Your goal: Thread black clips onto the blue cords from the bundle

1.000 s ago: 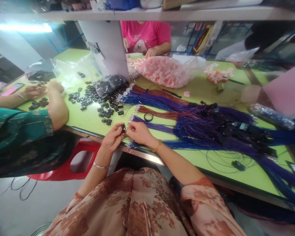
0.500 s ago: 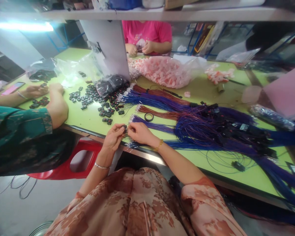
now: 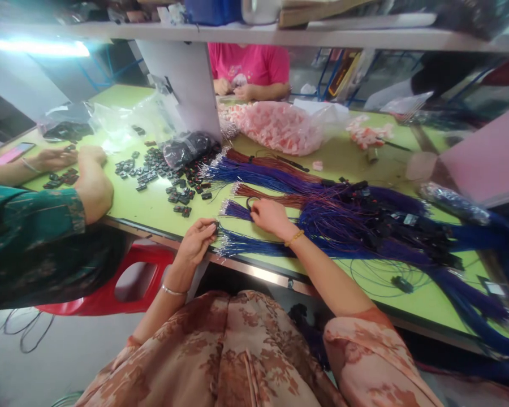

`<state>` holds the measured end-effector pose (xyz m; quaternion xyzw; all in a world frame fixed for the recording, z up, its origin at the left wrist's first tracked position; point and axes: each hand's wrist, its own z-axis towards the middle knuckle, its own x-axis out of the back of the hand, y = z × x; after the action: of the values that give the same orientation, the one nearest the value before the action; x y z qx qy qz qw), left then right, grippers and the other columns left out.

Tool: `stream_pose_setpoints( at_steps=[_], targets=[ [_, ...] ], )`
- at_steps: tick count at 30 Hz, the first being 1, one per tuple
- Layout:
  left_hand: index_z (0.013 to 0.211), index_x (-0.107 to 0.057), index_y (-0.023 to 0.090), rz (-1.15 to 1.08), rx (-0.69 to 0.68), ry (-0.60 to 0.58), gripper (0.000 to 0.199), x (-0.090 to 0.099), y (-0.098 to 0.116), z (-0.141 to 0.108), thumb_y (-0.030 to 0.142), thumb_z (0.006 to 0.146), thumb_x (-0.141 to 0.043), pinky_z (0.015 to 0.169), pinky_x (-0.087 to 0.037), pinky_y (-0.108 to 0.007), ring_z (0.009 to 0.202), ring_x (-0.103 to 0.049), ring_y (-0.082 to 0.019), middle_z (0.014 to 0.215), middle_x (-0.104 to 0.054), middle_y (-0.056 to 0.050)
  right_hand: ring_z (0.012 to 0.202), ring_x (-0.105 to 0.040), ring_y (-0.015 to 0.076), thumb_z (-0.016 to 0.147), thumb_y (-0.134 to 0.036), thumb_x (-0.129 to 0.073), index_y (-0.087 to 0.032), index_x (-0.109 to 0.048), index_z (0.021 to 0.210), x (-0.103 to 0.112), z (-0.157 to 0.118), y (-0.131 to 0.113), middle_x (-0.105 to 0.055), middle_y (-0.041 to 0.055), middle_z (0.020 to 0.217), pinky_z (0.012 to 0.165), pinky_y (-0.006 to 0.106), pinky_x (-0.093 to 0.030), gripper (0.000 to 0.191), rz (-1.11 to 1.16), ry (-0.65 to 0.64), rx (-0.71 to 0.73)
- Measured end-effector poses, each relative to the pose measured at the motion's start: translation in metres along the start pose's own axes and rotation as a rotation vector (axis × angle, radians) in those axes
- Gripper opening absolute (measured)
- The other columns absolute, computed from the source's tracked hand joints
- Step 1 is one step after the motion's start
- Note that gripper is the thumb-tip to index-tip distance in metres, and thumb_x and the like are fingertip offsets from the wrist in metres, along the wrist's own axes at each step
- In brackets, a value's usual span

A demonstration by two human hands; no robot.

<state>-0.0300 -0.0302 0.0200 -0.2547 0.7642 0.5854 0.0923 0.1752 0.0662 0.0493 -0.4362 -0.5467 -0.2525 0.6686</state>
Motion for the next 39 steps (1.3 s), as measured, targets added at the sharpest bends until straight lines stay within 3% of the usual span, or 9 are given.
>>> stream_pose_setpoints(
  at_steps=[2,5,14,20,26,32,35,39],
  targets=[
    [0.08,-0.064,0.015,0.0,-0.001,-0.014,0.033,-0.002,0.001,0.001,0.026,0.055,-0.084,0.054,-0.042,-0.017,0.054,-0.05,-0.004,0.065,-0.06,0.003,0.083,-0.057,0.0186,0.086,-0.029,-0.053,-0.017,-0.065,0.088,-0.004,-0.002,0.012,-0.065,0.0089,0.093,0.066,0.025,-0.033,0.017,-0.081,-0.045,-0.063],
    [0.08,-0.064,0.015,-0.009,-0.008,-0.031,0.033,-0.007,0.0,0.003,0.026,0.056,-0.084,0.054,-0.042,-0.017,0.056,-0.051,-0.004,0.066,-0.06,0.003,0.087,-0.058,0.0189,0.088,-0.024,-0.047,-0.018,-0.064,0.09,-0.011,-0.004,0.018,-0.065,0.0082,0.095,0.068,0.026,-0.034,0.018,-0.093,-0.062,-0.045],
    [0.083,-0.065,0.014,-0.04,-0.003,-0.008,0.034,-0.011,-0.002,0.003,0.025,0.056,-0.084,0.055,-0.043,-0.016,0.059,-0.053,-0.004,0.068,-0.059,0.002,0.088,-0.057,0.0209,0.092,-0.028,-0.044,-0.016,-0.061,0.099,-0.011,-0.003,0.019,-0.063,0.0115,0.101,0.07,0.028,-0.035,0.021,-0.162,-0.075,0.048],
    [0.085,-0.065,0.015,-0.057,0.002,-0.009,0.034,-0.023,-0.007,0.011,0.026,0.058,-0.083,0.06,-0.046,-0.017,0.062,-0.055,-0.005,0.071,-0.061,0.002,0.087,-0.056,0.0203,0.092,-0.019,-0.039,-0.014,-0.059,0.097,-0.009,-0.003,0.022,-0.063,0.0126,0.097,0.073,0.028,-0.035,0.021,-0.146,-0.091,0.075],
    [0.088,-0.063,0.014,-0.073,0.013,-0.009,0.039,-0.027,-0.02,0.021,0.028,0.058,-0.083,0.066,-0.048,-0.019,0.069,-0.062,-0.008,0.073,-0.064,0.0,0.087,-0.057,0.0212,0.092,-0.028,-0.043,-0.016,-0.059,0.097,-0.008,0.001,0.022,-0.063,0.0119,0.098,0.071,0.028,-0.035,0.02,-0.158,-0.107,0.124],
    [0.092,-0.061,0.014,-0.024,0.009,0.005,0.041,-0.027,-0.023,0.021,0.03,0.061,-0.081,0.071,-0.051,-0.025,0.071,-0.065,-0.012,0.075,-0.064,-0.001,0.085,-0.058,0.0214,0.092,-0.02,-0.039,-0.015,-0.058,0.095,-0.006,0.003,0.021,-0.065,0.0139,0.097,0.07,0.028,-0.034,0.02,-0.155,-0.127,0.125],
    [0.092,-0.06,0.014,-0.013,0.005,0.019,0.04,-0.028,-0.023,0.019,0.031,0.062,-0.081,0.074,-0.052,-0.027,0.073,-0.065,-0.012,0.078,-0.064,-0.001,0.077,-0.056,0.0196,0.091,-0.021,-0.039,-0.014,-0.058,0.092,-0.002,0.005,0.021,-0.065,0.0124,0.088,0.067,0.028,-0.033,0.02,-0.085,-0.06,0.137],
    [0.092,-0.06,0.015,-0.024,-0.016,0.019,0.04,-0.028,-0.025,0.019,0.032,0.062,-0.08,0.075,-0.053,-0.028,0.074,-0.065,-0.012,0.078,-0.064,-0.001,0.065,-0.051,0.0134,0.087,-0.021,-0.044,-0.016,-0.057,0.082,0.001,0.017,0.006,-0.062,0.0044,0.075,0.064,0.024,-0.032,0.014,0.187,0.018,0.183]
  ],
)
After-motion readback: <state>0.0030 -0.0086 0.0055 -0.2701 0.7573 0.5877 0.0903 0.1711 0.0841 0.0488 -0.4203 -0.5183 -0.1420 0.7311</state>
